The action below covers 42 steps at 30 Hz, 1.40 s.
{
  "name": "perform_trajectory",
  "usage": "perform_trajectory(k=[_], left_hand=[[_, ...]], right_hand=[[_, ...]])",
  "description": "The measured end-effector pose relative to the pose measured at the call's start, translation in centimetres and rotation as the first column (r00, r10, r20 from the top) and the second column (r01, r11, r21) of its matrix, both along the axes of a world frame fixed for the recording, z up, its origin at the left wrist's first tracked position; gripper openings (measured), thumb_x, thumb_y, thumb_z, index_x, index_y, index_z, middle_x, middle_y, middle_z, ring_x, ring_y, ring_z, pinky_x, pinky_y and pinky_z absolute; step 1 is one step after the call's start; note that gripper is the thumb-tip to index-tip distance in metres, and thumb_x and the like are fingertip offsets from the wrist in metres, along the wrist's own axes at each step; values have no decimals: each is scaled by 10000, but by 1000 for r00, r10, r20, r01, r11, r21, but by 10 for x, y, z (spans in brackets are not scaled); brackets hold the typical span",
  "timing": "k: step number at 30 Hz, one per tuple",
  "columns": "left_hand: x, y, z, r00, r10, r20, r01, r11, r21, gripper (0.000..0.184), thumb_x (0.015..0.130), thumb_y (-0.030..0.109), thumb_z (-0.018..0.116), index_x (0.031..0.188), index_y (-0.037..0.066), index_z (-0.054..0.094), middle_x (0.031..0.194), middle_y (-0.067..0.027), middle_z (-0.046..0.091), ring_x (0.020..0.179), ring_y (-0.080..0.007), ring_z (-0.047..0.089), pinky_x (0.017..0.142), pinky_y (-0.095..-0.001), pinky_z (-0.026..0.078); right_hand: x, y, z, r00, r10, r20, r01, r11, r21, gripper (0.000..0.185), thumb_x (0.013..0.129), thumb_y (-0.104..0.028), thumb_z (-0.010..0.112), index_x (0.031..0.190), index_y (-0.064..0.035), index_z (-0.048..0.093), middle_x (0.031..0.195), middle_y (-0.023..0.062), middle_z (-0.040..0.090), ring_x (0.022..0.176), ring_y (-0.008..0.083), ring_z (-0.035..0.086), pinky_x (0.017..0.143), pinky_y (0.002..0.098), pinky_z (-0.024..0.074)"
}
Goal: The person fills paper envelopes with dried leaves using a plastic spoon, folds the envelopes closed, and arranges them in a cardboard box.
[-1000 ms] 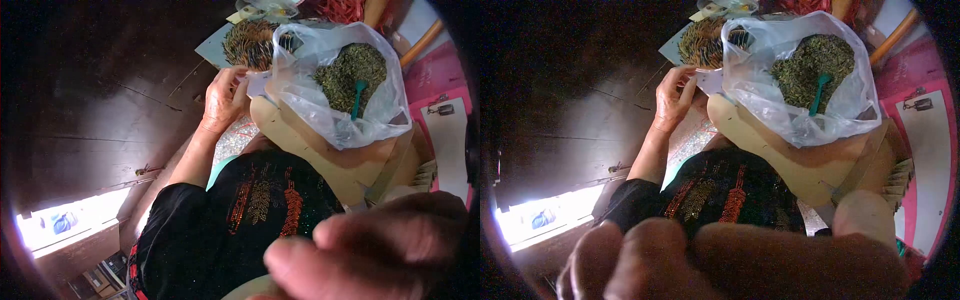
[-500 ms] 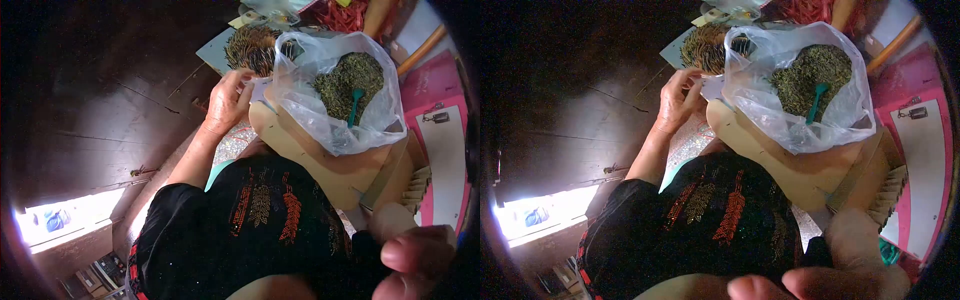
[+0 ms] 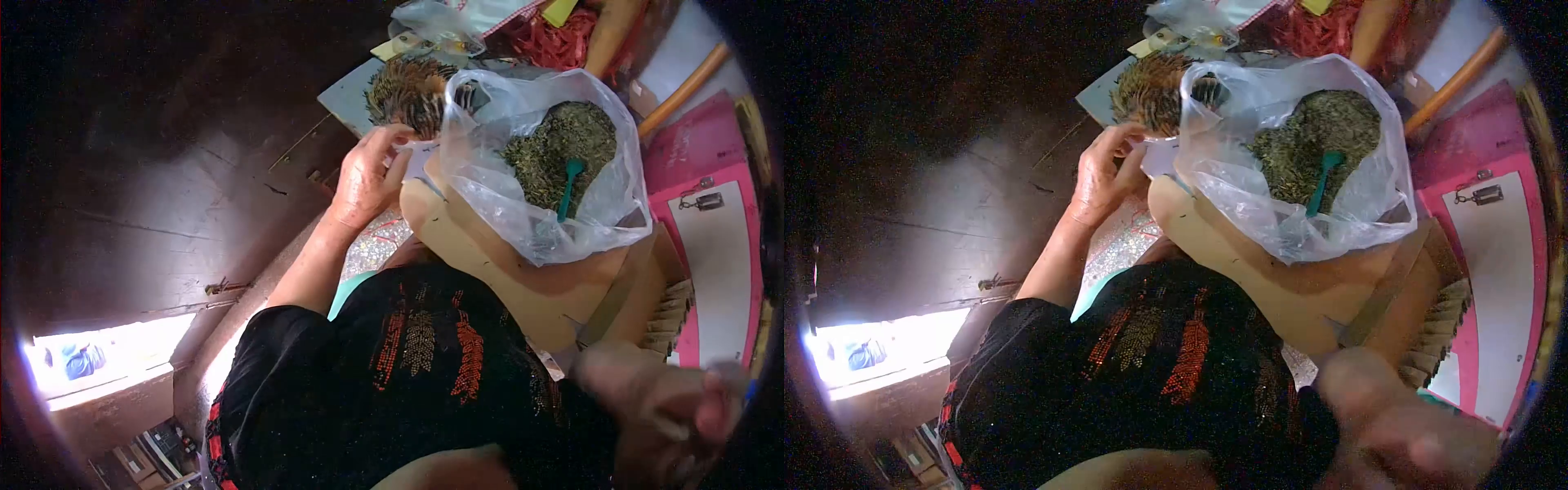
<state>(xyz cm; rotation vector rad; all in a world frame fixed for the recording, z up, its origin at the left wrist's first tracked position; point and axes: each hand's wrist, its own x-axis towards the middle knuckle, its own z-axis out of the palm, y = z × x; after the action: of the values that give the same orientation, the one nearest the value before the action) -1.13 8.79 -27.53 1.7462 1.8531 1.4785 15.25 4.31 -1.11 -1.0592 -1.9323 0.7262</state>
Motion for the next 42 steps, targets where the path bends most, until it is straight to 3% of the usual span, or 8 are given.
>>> perform_trajectory(k=[7,14,24,28,32,36,37,42], left_hand=[[4,0,-1,998,44,43,-44,999,0,260,827,16,629,1086,21,610,943,-136,640,789,-211,627,692,-310,512],[-3,0,-3,996,56,-63,-57,998,-12,222,842,26,606,1064,24,619,906,-101,641,724,-168,603,666,-285,495],[6,1,-3,1000,7,-27,-6,999,31,231,862,3,590,1091,12,619,913,-79,642,752,-137,595,716,-269,493],[-2,1,-11,999,14,29,-15,1000,23,226,860,20,601,1085,15,622,917,-79,639,743,-129,564,699,-274,485],[-13,-2,-8,990,98,104,-90,993,-78,243,824,39,614,1066,20,627,922,-134,637,751,-207,605,701,-310,499],[-12,-2,5,993,78,86,-75,996,-47,235,813,63,621,1044,24,626,912,-160,628,765,-267,622,688,-347,509],[-12,0,4,993,115,32,-113,993,-40,223,808,68,620,1027,23,622,905,-159,631,767,-281,623,676,-351,507],[-9,-3,8,993,106,44,-105,994,-13,189,816,84,613,995,27,625,898,-153,637,825,-295,637,723,-359,511]], right_hand=[[137,-14,-33,988,140,63,-151,964,221,141,792,-181,581,818,-99,693,882,119,628,737,221,598,672,363,493],[62,34,-55,934,322,152,-356,823,444,158,767,-198,573,791,-91,686,844,120,635,712,210,606,652,371,505],[55,36,-88,685,627,372,-708,452,542,185,731,-223,561,752,-79,676,791,120,646,677,193,617,623,383,524],[17,45,-103,485,735,473,-802,160,575,197,716,-233,557,736,-74,672,769,120,651,663,187,622,611,388,531],[16,77,-140,627,681,378,-747,388,539,118,679,-197,616,669,-87,573,678,43,552,661,216,574,604,350,465],[-6,116,-164,793,454,405,-609,604,515,230,734,-59,576,956,-80,631,948,97,640,765,255,623,700,358,517],[-13,118,-167,805,419,420,-588,663,464,350,757,-13,544,1100,-64,597,1095,113,637,867,288,639,762,374,522],[-35,145,-193,746,369,555,-612,709,351,370,765,5,525,1126,-55,582,1091,152,636,950,333,622,807,398,510]])
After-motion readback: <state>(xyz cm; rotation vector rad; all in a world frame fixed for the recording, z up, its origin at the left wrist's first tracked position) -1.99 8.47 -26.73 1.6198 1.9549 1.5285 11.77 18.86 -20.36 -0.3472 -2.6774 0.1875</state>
